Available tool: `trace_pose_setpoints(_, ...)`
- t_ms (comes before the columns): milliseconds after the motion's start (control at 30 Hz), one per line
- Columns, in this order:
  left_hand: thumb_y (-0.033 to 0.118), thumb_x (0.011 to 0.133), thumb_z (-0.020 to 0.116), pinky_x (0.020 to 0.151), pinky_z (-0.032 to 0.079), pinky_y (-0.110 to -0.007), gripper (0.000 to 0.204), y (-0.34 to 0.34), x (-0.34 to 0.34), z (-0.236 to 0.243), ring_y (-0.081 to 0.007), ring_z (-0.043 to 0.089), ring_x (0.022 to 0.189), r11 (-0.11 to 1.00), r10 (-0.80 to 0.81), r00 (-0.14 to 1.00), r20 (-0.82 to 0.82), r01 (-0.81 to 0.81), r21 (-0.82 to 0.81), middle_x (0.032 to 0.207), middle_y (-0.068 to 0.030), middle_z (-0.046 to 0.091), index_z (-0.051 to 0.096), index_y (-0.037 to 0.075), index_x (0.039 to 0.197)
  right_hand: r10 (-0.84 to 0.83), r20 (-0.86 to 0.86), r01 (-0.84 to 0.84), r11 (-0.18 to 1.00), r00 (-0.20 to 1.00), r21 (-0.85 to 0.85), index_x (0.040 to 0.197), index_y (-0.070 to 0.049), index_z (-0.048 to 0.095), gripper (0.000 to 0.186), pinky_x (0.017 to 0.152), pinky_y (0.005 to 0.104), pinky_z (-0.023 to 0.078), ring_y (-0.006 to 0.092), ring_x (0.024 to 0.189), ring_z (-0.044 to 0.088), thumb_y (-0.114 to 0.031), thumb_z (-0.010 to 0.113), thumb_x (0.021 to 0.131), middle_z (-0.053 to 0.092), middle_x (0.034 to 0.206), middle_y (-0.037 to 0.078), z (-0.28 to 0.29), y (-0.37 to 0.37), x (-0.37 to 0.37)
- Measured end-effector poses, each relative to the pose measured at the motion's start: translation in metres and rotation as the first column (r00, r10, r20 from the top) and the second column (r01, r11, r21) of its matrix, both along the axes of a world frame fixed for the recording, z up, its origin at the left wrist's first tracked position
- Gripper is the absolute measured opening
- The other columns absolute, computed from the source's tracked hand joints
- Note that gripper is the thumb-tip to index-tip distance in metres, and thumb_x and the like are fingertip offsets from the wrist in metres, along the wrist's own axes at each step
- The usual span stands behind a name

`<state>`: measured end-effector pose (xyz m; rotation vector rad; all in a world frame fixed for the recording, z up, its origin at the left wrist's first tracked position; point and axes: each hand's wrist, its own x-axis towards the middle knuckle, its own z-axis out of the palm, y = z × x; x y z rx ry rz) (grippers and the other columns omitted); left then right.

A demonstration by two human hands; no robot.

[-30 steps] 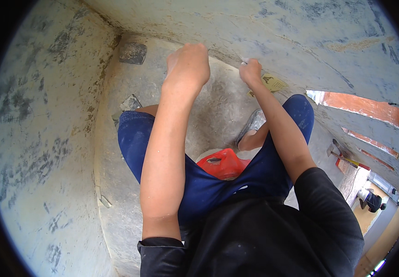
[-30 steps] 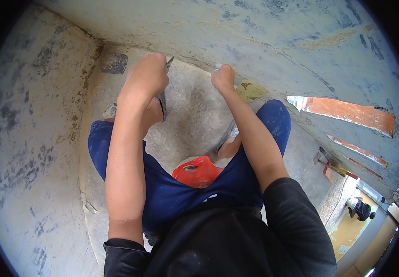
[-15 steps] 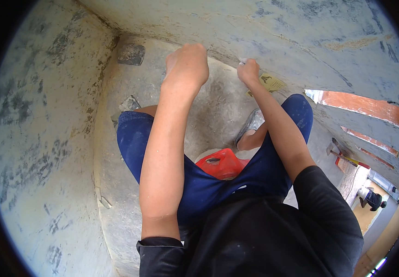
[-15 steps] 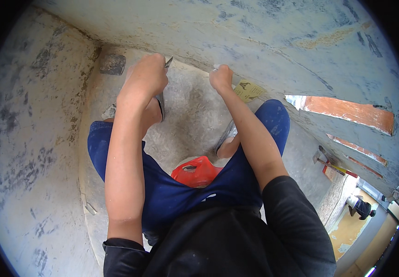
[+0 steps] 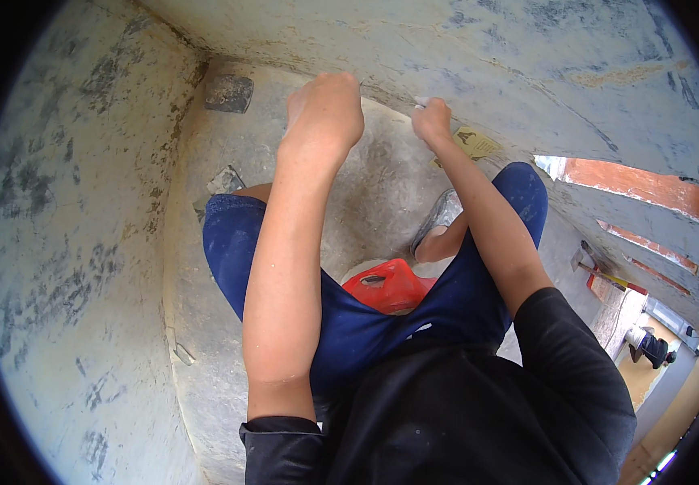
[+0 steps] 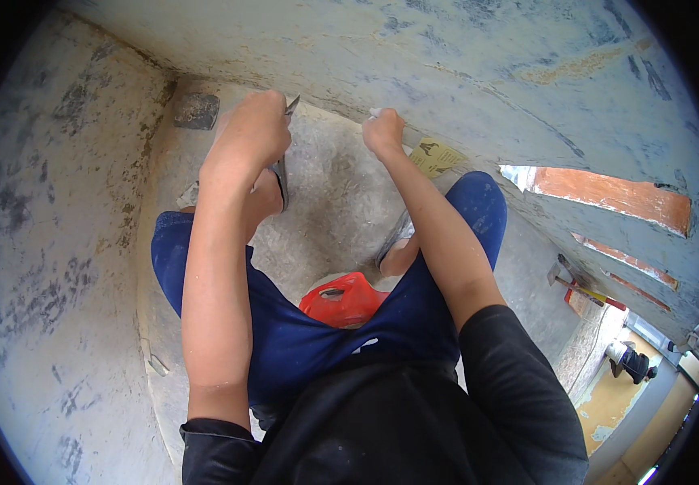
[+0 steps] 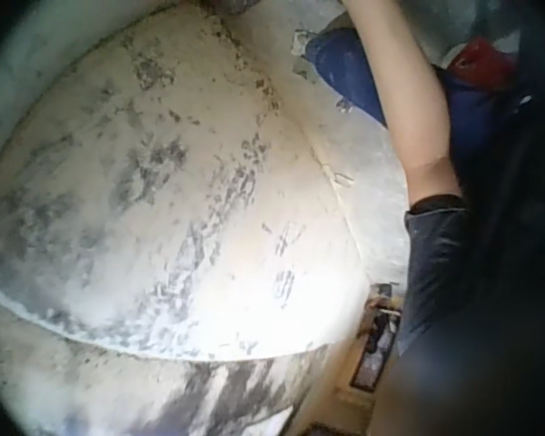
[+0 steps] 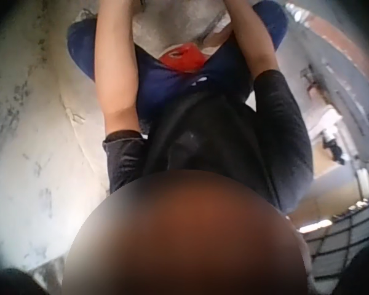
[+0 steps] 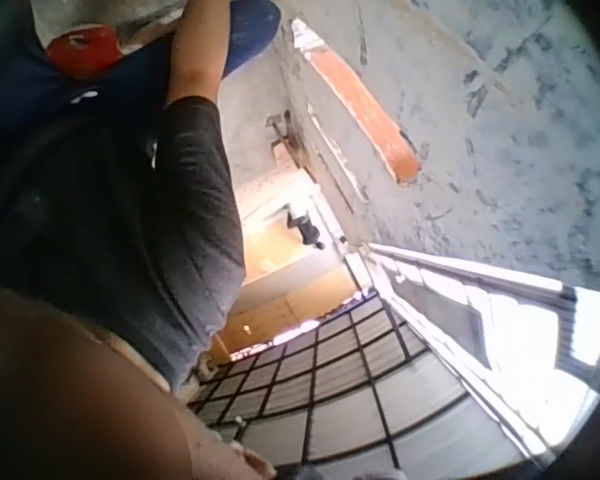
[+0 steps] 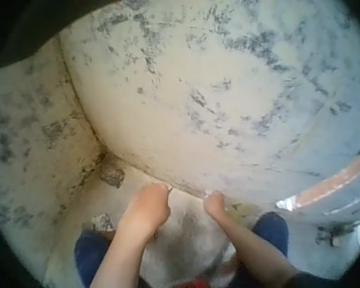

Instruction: Applying plaster or putty to a wall using a trowel and a hawker.

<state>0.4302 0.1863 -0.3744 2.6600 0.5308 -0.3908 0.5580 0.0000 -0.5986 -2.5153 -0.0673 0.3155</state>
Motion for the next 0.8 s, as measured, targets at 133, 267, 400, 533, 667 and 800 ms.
trace_pose_setpoints(133,0.008,0.087,0.061,0.084,0.054,-0.047,0.017,0.003,-0.003,-0.001,-0.0415,0.067,0.097,1.0,-0.007,0.999,-0.035,0.007,-0.004,0.098,-0.0264,0.069,0.07,-0.005,0.095,-0.028,-0.068,0.032,0.998,0.997,0.055,0.114,0.002,0.071,0.034,0.077,0.0395,0.055,0.0348,0.086,0.07,-0.005,0.058,0.083,0.071,0.095,0.028,0.009,0.007,-0.008)
trace_pose_setpoints(267,0.008,0.087,0.061,0.084,0.053,-0.047,0.017,0.002,0.0,0.004,-0.0418,0.066,0.098,0.999,-0.015,0.999,-0.036,0.013,-0.039,0.098,-0.0267,0.068,0.07,-0.006,0.095,-0.062,-0.131,0.073,0.994,0.989,0.08,0.113,0.004,0.071,0.035,0.087,0.0411,0.055,0.0397,0.099,0.069,-0.005,0.059,0.081,0.069,0.103,0.03,0.01,0.005,-0.001)
trace_pose_setpoints(400,-0.002,0.078,0.061,0.083,0.057,-0.042,0.021,0.0,-0.002,0.002,-0.0364,0.071,0.097,1.0,0.011,1.0,-0.012,-0.011,0.009,0.099,-0.0222,0.072,0.074,-0.001,0.095,0.012,0.007,-0.012,1.0,1.0,0.022,0.12,0.0,0.07,0.035,0.061,0.0357,0.055,0.0251,0.065,0.07,-0.007,0.058,0.088,0.073,0.087,0.022,0.005,0.004,-0.007)
trace_pose_setpoints(533,0.003,0.083,0.061,0.083,0.055,-0.045,0.017,0.001,0.0,0.003,-0.0395,0.068,0.097,1.0,-0.01,1.0,-0.016,0.009,-0.009,0.1,-0.0247,0.07,0.072,-0.003,0.094,-0.017,-0.024,0.018,0.998,1.0,0.058,0.12,0.0,0.07,0.035,0.056,0.0363,0.054,0.0237,0.059,0.069,-0.006,0.057,0.088,0.072,0.083,0.021,-0.006,0.002,-0.002)
trace_pose_setpoints(667,0.008,0.088,0.061,0.084,0.053,-0.048,0.017,0.003,-0.004,-0.006,-0.0427,0.066,0.098,1.0,-0.006,1.0,-0.015,0.006,0.011,0.1,-0.0271,0.068,0.069,-0.005,0.095,-0.04,-0.038,0.042,0.998,0.998,0.051,0.12,0.0,0.07,0.035,0.054,0.036,0.052,0.0233,0.057,0.068,-0.005,0.057,0.088,0.072,0.079,0.021,-0.003,0.007,-0.005)
trace_pose_setpoints(800,0.009,0.088,0.062,0.085,0.053,-0.048,0.018,0.002,0.0,0.001,-0.0424,0.066,0.099,1.0,-0.003,0.999,-0.042,0.002,-0.027,0.101,-0.0268,0.068,0.069,-0.005,0.096,0.001,-0.046,0.001,0.999,0.999,0.034,0.119,0.0,0.07,0.034,0.053,0.036,0.052,0.0233,0.056,0.067,-0.006,0.057,0.088,0.072,0.079,0.02,-0.007,0.005,-0.002)
